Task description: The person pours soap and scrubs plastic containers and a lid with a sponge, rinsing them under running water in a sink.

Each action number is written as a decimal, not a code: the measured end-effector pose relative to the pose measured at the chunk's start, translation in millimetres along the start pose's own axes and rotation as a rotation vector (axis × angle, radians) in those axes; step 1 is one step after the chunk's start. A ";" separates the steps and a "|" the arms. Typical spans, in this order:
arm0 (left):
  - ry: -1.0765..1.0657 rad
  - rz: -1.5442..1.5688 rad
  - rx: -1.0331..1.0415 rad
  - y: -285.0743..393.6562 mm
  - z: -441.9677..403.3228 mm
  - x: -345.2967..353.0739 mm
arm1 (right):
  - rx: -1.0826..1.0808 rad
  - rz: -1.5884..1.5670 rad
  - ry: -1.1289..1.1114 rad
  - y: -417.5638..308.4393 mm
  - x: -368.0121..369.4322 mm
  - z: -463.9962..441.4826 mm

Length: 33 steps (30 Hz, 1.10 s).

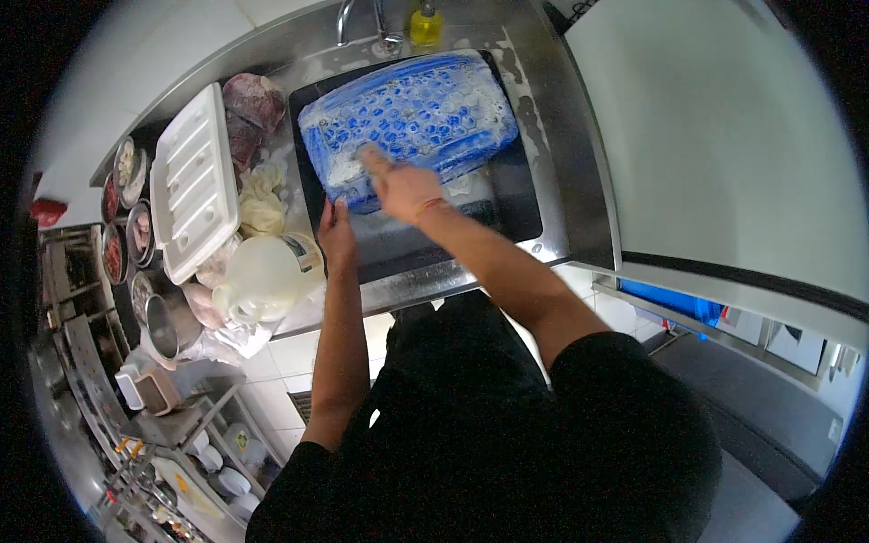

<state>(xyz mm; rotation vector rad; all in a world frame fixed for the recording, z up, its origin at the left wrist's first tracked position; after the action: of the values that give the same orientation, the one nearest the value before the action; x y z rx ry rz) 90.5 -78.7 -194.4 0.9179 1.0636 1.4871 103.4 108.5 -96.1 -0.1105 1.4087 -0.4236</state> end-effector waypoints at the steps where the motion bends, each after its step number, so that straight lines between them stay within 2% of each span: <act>1: -0.003 0.020 0.010 -2.8 -0.9 0.4 | 0.009 0.002 0.009 21.0 -8.5 9.7; 3: 0.002 0.053 0.016 -4.5 -0.5 1.6 | 0.244 0.011 -0.006 94.6 -34.2 15.3; 5: 0.024 0.056 0.006 -3.3 1.5 0.1 | 0.394 0.084 0.213 167.8 -35.7 12.1; 8: 0.021 0.008 -0.011 -2.5 4.1 3.4 | 0.382 -0.058 0.139 111.8 -20.7 8.8; 10: -0.004 -0.013 0.010 -10.0 -2.0 -0.9 | 0.191 -0.020 0.135 34.7 33.6 21.3; 12: 0.036 -0.029 -0.075 -0.7 0.7 -0.3 | -0.026 -0.064 0.170 -22.2 51.3 43.3; 15: 0.048 -0.058 -0.110 12.1 1.3 0.7 | 0.105 -0.105 0.014 15.0 14.4 55.0; 16: 0.049 -0.064 -0.110 12.6 1.1 0.7 | 0.140 -0.103 0.111 59.7 10.0 54.0; 18: 0.043 -0.067 -0.065 -1.9 -6.6 -0.2 | 0.373 -0.044 0.171 127.3 -26.6 49.2; 19: 0.041 -0.074 -0.043 -9.7 -9.8 -2.3 | 0.311 0.011 0.368 149.0 -29.4 44.9; 22: 0.037 -0.019 -0.057 -16.4 -13.3 -1.7 | 0.311 -0.120 0.215 90.6 1.6 36.0; 23: 0.049 -0.131 0.002 -12.8 -12.8 -1.2 | 0.176 -0.091 0.243 57.4 36.5 29.5; 25: 0.063 -0.365 0.114 0.3 -4.2 -0.4 | 0.021 -0.102 0.244 19.5 60.1 44.2; 27: 0.161 -0.828 0.416 25.9 9.4 9.3 | -0.031 -0.168 0.220 10.9 47.9 47.7; 28: 0.205 -1.054 0.571 34.0 16.3 12.3 | 0.053 -0.132 0.224 28.5 31.6 51.1; 31: 0.026 -1.263 0.748 27.6 9.0 14.9 | 0.412 -0.043 0.181 140.3 -26.3 45.2; 33: 0.008 -1.307 0.772 32.5 6.8 15.3 | 0.507 0.028 0.353 189.4 -43.9 22.0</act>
<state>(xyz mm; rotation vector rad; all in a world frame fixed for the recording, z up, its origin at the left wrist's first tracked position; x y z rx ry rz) 84.4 -64.7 -161.2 0.4499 1.7725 -0.0289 162.2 294.3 -112.6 0.4134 1.6005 -0.7918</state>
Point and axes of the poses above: each hand's wrist, its own z-axis away from the middle knuckle, its own x-axis out of the palm, y = z × x, the point moved 1 cm from there along -z, towards the middle knuckle, and after that the axes turned 7 degrees about y, right-handed, at the moved point
